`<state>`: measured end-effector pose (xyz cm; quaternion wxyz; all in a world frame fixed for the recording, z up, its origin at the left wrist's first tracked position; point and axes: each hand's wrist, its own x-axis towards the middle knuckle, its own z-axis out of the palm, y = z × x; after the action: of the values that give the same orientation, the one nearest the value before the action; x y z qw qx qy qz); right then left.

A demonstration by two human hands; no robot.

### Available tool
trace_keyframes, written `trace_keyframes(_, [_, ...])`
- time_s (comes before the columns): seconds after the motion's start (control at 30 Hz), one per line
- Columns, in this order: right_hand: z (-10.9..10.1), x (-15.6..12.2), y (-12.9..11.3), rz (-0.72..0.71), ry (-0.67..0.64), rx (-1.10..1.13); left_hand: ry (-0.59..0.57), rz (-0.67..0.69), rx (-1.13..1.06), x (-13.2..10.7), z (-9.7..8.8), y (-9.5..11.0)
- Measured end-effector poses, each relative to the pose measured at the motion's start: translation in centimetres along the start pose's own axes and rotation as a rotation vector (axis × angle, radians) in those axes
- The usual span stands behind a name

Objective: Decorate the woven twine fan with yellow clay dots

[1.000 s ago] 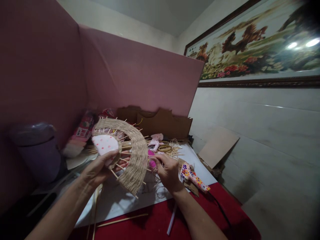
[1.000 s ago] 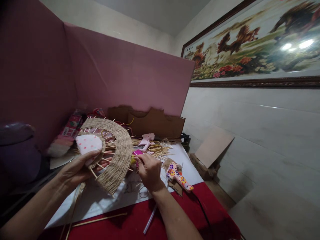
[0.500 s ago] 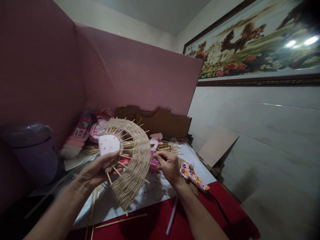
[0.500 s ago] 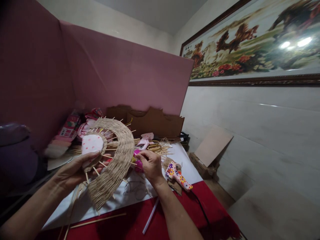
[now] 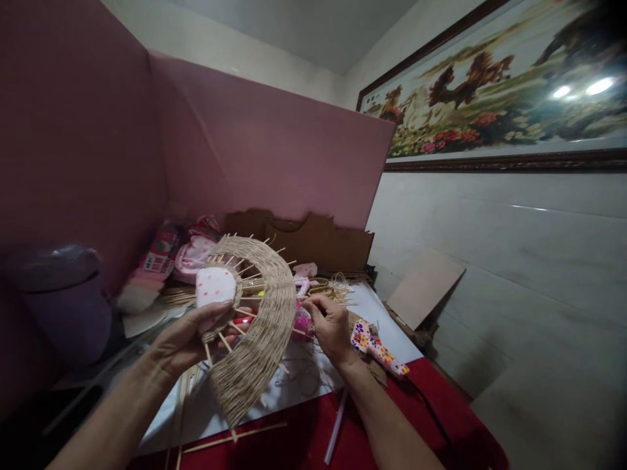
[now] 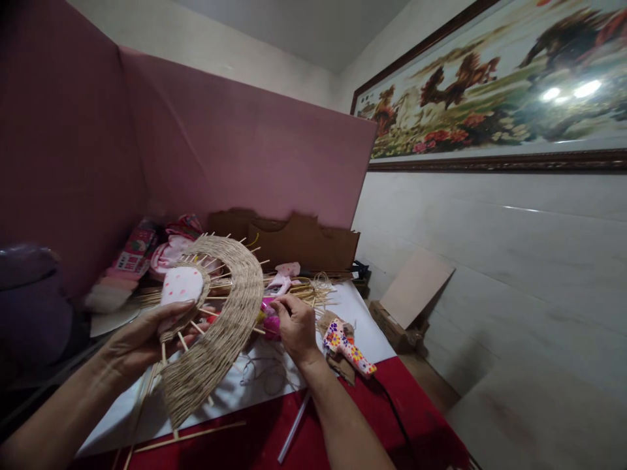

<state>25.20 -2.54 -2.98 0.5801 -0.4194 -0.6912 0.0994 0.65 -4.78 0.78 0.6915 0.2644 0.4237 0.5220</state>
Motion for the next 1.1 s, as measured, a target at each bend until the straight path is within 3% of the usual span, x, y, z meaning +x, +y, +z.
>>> trace_keyframes(0.27, [-0.4, 0.1, 0.6, -0.131, 0.011, -0.201, -0.023, -0.067, 0.147, 0.1, -0.4, 0.1])
trace_keyframes(0.53, [-0.6, -0.4, 0.0, -0.255, -0.048, -0.212, -0.053, -0.103, 0.180, 0.1, -0.4, 0.1])
trace_keyframes(1.1, [-1.6, 0.7, 0.6, -0.293, -0.133, -0.280, -0.164, -0.216, 0.176, -0.4, -0.4, 0.6])
